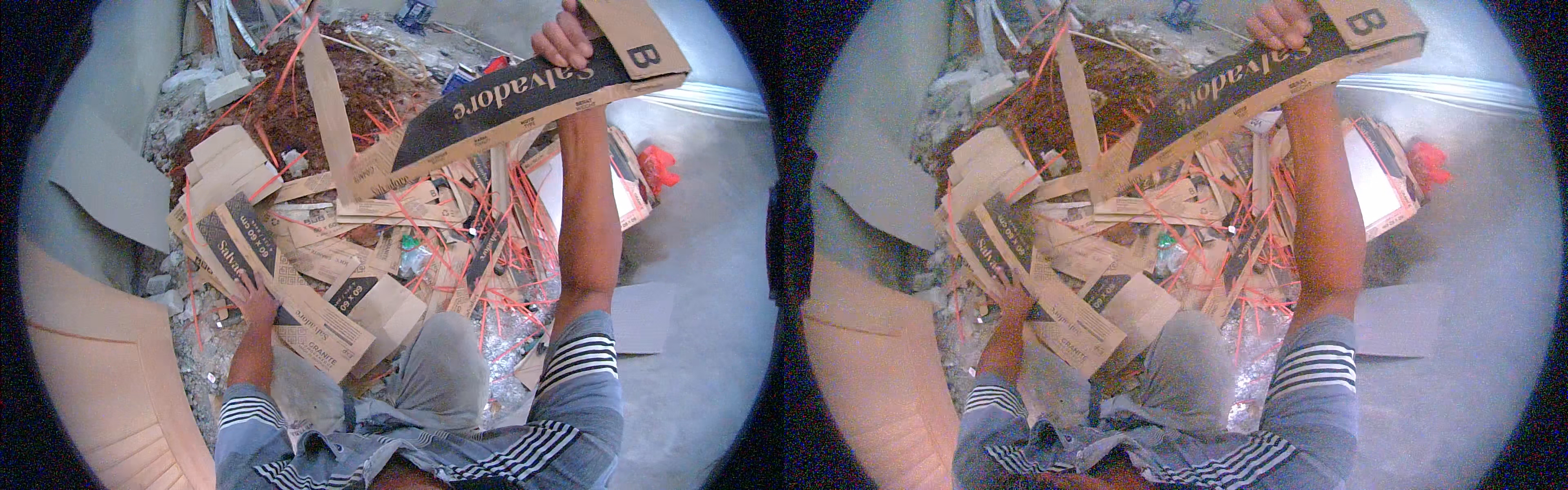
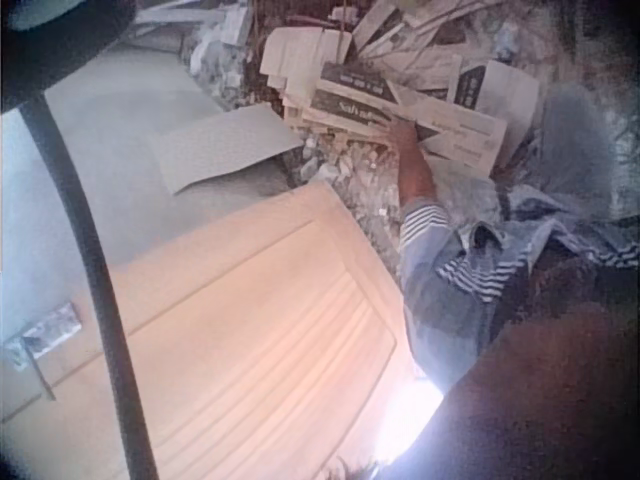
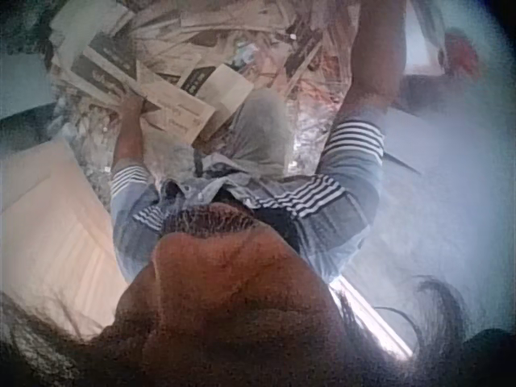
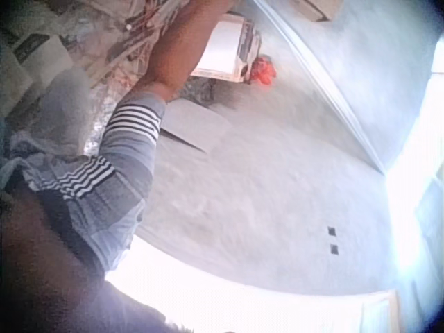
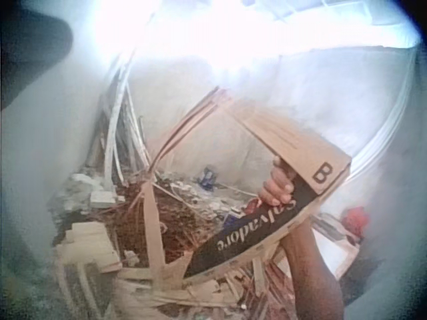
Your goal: The person walks through a construction site, picks up a red string, and enters a room filled with cardboard pieces. They sit on the floor and begin sorting and bundling the cardboard pieces using the red string.
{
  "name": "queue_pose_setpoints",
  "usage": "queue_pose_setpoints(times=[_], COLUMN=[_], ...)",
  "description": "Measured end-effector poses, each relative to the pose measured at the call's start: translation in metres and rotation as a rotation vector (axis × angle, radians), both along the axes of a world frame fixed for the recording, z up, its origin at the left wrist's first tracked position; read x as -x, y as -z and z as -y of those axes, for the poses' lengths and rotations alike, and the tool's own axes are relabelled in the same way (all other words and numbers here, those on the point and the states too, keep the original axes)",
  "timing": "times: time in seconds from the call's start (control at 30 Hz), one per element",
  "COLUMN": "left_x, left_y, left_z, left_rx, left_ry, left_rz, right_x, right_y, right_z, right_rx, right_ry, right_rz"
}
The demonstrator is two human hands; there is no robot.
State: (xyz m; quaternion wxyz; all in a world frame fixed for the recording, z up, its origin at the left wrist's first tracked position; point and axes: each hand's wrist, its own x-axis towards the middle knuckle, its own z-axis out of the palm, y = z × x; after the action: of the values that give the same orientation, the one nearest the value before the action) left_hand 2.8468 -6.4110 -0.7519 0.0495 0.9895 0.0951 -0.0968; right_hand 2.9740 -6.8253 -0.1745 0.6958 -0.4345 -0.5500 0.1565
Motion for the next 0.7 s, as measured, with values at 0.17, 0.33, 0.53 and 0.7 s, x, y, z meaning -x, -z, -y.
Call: queue_pose_setpoints(times=[0.17,0.33,0.53,0.7], left_x=[-0.025,-0.021,-0.013,-0.017], left_y=[0.022,0.054,0.058,0.037], left_z=[-0.014,-0.019,-0.019,-0.021], left_rx=[0.122,0.258,0.371,0.268], left_ry=[0.058,0.042,0.001,-0.039], left_rz=[-0.083,-0.005,0.103,-0.034], right_x=[0.011,0.013,0.020,0.009], right_y=[-0.039,-0.049,-0.058,-0.049], right_z=[0.007,0.021,0.057,0.072], right_rx=[0.010,0.017,-0.117,-0.130], right_ry=[-0.090,0.002,0.067,-0.038], right_rz=[0.130,0.004,-0.204,-0.232])
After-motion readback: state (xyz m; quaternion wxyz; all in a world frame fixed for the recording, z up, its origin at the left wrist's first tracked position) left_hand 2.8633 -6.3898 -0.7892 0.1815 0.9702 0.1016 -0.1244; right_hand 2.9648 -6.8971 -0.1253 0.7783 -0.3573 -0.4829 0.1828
